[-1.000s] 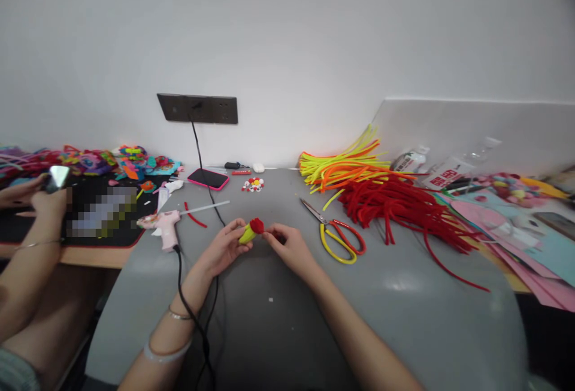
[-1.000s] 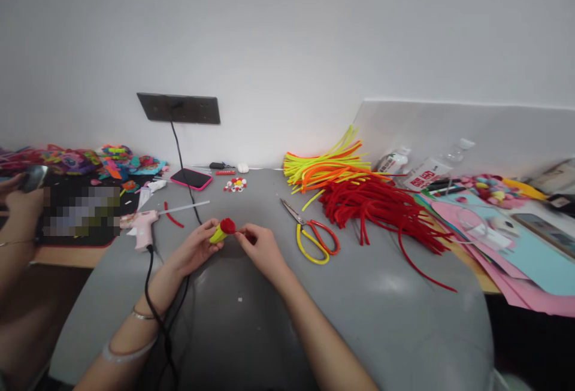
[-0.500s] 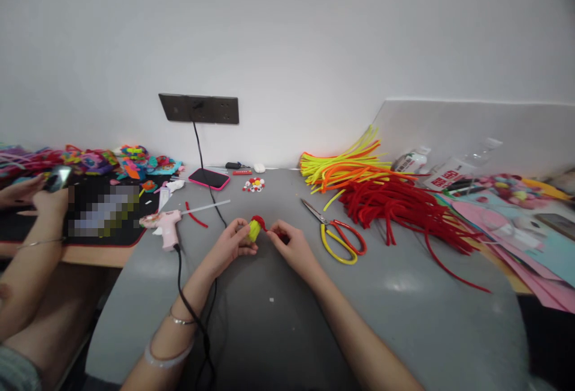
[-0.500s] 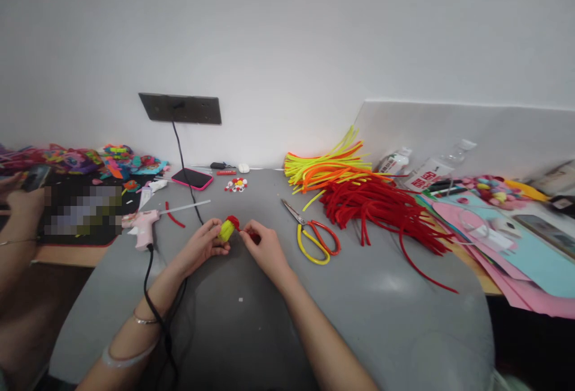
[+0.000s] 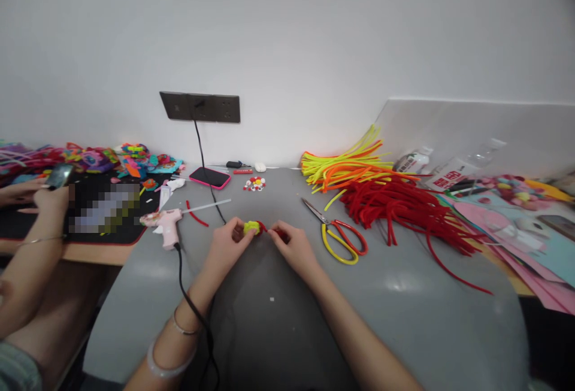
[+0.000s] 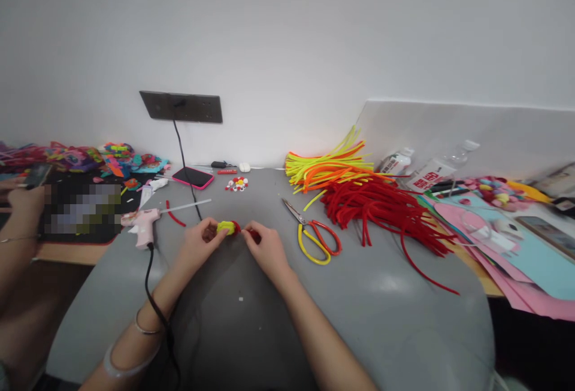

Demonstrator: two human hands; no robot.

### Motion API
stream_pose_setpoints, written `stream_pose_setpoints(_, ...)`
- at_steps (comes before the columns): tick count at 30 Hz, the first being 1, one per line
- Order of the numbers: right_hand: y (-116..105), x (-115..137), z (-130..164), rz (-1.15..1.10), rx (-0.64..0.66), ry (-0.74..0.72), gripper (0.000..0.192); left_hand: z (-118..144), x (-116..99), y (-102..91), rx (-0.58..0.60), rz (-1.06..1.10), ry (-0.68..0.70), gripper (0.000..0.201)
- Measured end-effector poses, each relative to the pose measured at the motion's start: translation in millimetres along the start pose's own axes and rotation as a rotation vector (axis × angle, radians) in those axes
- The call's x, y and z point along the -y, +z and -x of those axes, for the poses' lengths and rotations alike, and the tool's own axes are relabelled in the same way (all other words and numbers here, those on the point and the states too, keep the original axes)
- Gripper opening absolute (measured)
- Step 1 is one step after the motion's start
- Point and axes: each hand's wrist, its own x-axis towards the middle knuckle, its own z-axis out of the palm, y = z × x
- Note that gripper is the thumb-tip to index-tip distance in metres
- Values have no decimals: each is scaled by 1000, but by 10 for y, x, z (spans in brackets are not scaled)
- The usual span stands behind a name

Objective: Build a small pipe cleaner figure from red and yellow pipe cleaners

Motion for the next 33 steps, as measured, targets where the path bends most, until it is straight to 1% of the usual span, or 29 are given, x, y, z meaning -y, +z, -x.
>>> stream_pose_setpoints(4, 7, 24, 12, 56, 38, -14, 20, -33, -51, -10, -39, -59, 62, 25)
stream_pose_setpoints(8, 23, 19, 16, 84, 43, -10, 20, -108, -56, -8, -94, 77, 143, 18)
stream_pose_setpoints(10, 30, 3, 14, 77, 41, -16, 20, -139, -68, -28, -35, 135, 177, 19)
stream_pose_setpoints(12, 33, -15, 12, 70, 34, -21, 21, -158, -83, -64, 90, 138, 222, 23)
stream_pose_setpoints(14, 33, -27, 9, 68, 26, -12, 21, -166, -90, -110, 191, 120, 271, 22)
stream_pose_setpoints(16, 31, -29, 7, 69, 17, 1, 21, -168, -82, -152, 225, 104, 323, 23)
stream_pose_setpoints(19, 26, -17, 3, 69, 3, 11, 21, -165, -53, -185, 222, 88, 373, 28)
stream_pose_setpoints(23, 22, -10, -10, 66, -8, 23, 20, -177, -34, -176, 191, 86, 329, 21)
stream_pose_setpoints(27, 16, -33, -33, 40, -35, 19, 19, -230, -56, -164, 169, 170, 242, 20)
stream_pose_setpoints(33, 27, -65, -30, -18, -75, 22, 22, -314, -109, -133, 232, 227, 201, 18)
